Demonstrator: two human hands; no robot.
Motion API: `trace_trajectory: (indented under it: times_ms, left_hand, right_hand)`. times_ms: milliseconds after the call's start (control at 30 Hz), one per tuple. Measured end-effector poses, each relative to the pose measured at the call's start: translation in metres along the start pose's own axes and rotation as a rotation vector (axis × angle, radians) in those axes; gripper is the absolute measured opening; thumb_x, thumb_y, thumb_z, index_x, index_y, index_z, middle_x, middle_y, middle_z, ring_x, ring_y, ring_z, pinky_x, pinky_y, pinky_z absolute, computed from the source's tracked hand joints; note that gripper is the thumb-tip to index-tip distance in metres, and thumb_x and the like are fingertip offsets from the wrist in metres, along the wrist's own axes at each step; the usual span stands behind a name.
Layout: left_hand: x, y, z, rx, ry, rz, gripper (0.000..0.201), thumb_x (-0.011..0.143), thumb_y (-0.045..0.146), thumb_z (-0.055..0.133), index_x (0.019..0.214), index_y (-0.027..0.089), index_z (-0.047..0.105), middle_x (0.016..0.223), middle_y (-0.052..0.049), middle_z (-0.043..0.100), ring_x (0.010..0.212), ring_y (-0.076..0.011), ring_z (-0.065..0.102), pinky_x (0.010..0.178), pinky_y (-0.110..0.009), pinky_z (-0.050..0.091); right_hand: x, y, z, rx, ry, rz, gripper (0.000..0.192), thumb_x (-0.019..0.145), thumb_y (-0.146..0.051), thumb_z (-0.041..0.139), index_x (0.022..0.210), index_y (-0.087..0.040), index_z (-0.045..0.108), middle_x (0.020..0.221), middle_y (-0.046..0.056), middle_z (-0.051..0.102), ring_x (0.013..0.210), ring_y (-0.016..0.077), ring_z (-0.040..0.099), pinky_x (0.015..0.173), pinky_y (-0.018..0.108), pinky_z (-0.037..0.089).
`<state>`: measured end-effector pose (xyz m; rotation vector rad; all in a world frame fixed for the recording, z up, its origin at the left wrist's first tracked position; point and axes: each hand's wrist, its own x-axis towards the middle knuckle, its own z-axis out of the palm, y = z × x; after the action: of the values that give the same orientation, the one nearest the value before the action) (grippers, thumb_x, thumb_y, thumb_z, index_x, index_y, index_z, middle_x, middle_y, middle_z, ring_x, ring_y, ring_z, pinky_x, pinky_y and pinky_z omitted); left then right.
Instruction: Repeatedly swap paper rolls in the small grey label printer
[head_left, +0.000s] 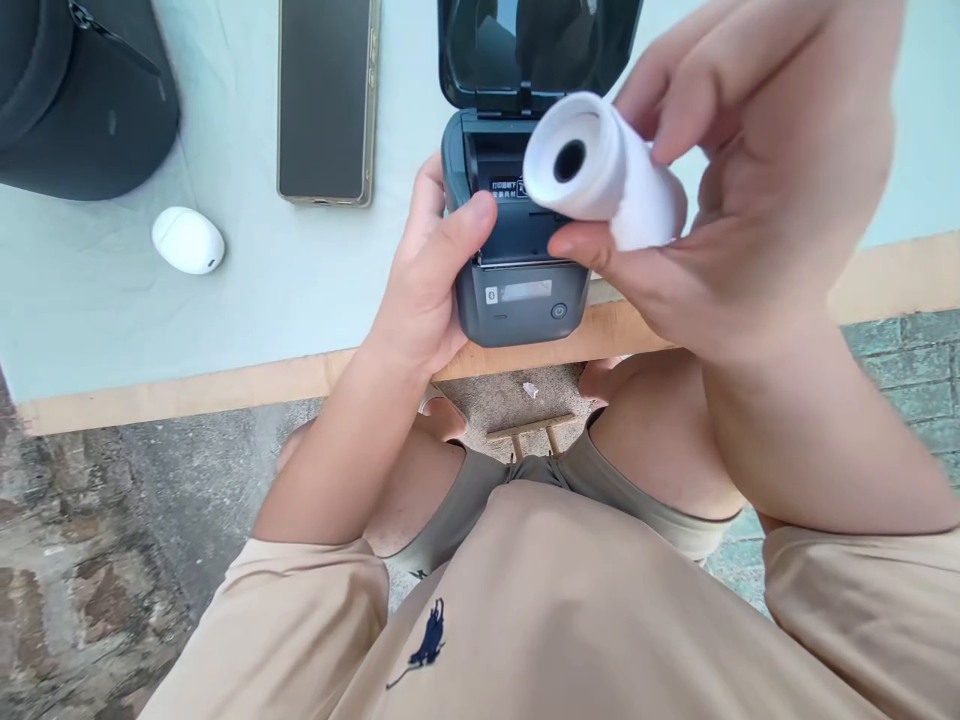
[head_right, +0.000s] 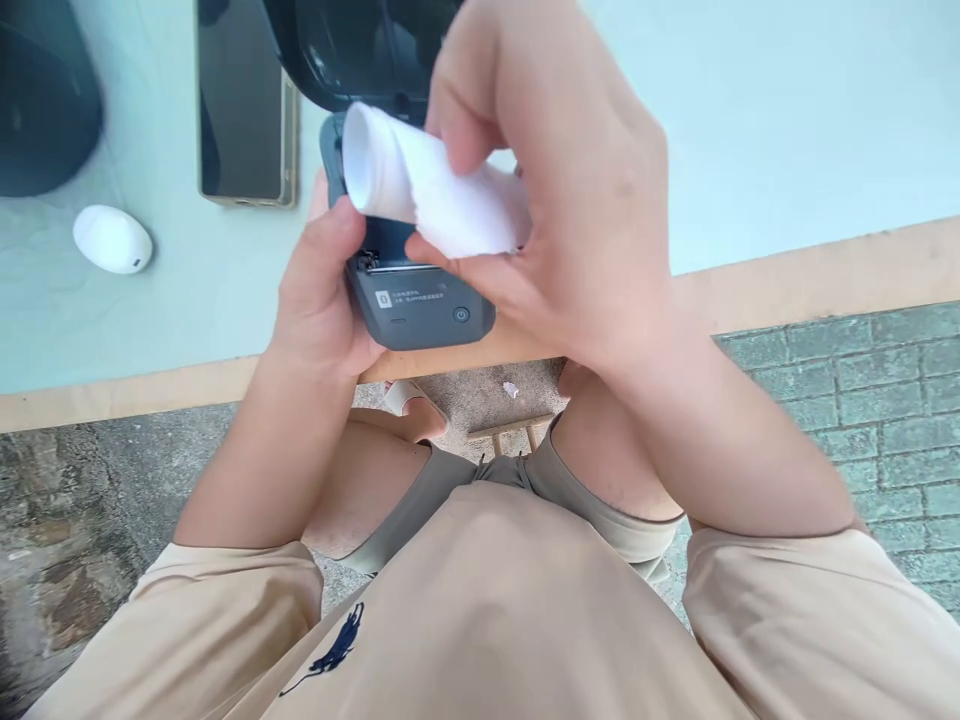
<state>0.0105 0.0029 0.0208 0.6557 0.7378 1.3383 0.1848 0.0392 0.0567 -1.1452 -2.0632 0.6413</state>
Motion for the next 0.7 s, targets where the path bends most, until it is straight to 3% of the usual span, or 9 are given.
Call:
trace_trajectory:
  times_ms: [133,233,333,500,700]
  left_hand:
    - [0.0,0.002,0.0,0.046,0.007,-0.025,0.015,0.097,0.031,0.051,0.111,0.026,0.055,0.113,0.003,0.067,0.132,-0.0232,0.054,0.113,-0.037,0.047]
    - [-0.001,0.003,0.002,0.03,0.071,-0.047,0.016,0.1,0.02,0.04,0.112,0.019,0.05,0.104,0.003,0.064,0.137,-0.0207,0.051,0.111,-0.033,0.047]
    - [-0.003,0.004,0.005,0.04,0.072,-0.026,0.011,0.098,0.024,0.048,0.107,0.021,0.053,0.1,0.004,0.063,0.134,-0.02,0.055,0.104,-0.027,0.052]
    - [-0.007,0.005,0.014,0.036,0.131,-0.014,0.022,0.102,0.018,0.033,0.117,0.013,0.047,0.103,-0.002,0.063,0.136,-0.0244,0.052,0.115,-0.046,0.045]
    - [-0.005,0.002,-0.001,0.03,-0.019,0.008,0.025,0.091,0.033,0.062,0.113,0.02,0.056,0.106,-0.002,0.068,0.135,-0.0282,0.054,0.107,-0.034,0.054]
  right_hand:
    - [0.01,-0.011,0.008,-0.248,0.066,-0.252,0.017,0.093,-0.031,0.046,0.079,-0.021,0.045,0.094,0.006,0.061,0.096,0.0202,0.061,0.087,0.039,0.049]
    - [0.011,-0.012,0.015,-0.245,0.078,-0.32,0.018,0.095,-0.027,0.045,0.079,-0.018,0.047,0.094,0.008,0.064,0.09,0.0173,0.062,0.078,0.033,0.047]
    - [0.01,-0.011,0.017,-0.215,0.05,-0.338,0.017,0.095,-0.028,0.047,0.084,-0.016,0.05,0.092,0.009,0.064,0.089,0.017,0.062,0.071,0.031,0.046]
    - [0.009,-0.013,0.017,-0.227,0.175,-0.369,0.019,0.092,-0.021,0.052,0.075,-0.018,0.043,0.09,0.007,0.065,0.09,0.0154,0.062,0.085,0.034,0.047]
    - [0.01,-0.013,0.018,-0.228,0.067,-0.326,0.019,0.092,-0.025,0.05,0.075,-0.019,0.045,0.094,0.004,0.068,0.091,0.0169,0.065,0.077,0.033,0.049]
